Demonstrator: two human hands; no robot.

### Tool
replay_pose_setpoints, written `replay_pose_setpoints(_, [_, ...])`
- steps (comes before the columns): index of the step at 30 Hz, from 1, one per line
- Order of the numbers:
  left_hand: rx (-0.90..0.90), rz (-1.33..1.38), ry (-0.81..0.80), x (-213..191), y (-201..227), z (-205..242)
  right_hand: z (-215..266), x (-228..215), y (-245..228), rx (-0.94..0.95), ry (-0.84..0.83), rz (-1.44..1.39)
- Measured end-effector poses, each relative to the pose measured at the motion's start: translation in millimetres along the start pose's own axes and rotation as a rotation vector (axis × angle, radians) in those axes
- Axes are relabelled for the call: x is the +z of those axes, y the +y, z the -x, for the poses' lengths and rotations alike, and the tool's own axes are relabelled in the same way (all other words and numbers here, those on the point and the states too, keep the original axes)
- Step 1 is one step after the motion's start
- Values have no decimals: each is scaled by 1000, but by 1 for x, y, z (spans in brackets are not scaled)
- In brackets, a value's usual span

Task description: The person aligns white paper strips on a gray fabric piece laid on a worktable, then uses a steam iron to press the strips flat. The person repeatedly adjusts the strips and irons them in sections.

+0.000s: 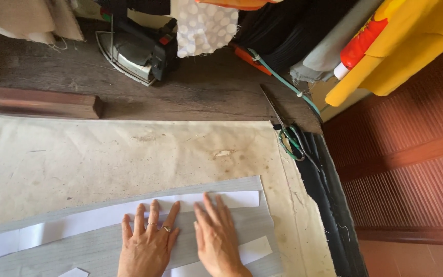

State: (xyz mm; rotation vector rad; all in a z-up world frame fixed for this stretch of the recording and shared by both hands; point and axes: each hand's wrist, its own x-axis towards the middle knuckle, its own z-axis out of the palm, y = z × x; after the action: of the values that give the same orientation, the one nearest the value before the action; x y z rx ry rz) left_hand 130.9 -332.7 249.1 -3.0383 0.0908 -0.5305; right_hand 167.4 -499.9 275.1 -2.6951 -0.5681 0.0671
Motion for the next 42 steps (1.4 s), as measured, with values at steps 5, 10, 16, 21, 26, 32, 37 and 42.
replay_pose_setpoints(5, [-1,-33,-4,1,2,-1,7,0,32,148,88,46])
replay_pose_setpoints(10, [-1,-31,-65,2,1,-1,13,-6,60,297,66,104])
replay_pose_setpoints(16, [-6,-30,-133,7,1,2,18,-9,63,211,128,113])
replay_pose_setpoints(21, [-6,-15,-139,3,1,0,19,-5,66,175,163,151])
replay_pose_setpoints(26, [-5,5,-153,4,0,1,19,-5,66,152,178,160])
replay_pose_setpoints(32, [8,11,-132,2,0,1,20,-1,68,153,182,169])
replay_pose_setpoints(37, [2,21,-118,-1,0,0,20,-1,69,188,140,175])
replay_pose_setpoints(42, [4,32,-88,3,2,0,22,6,76,154,184,199])
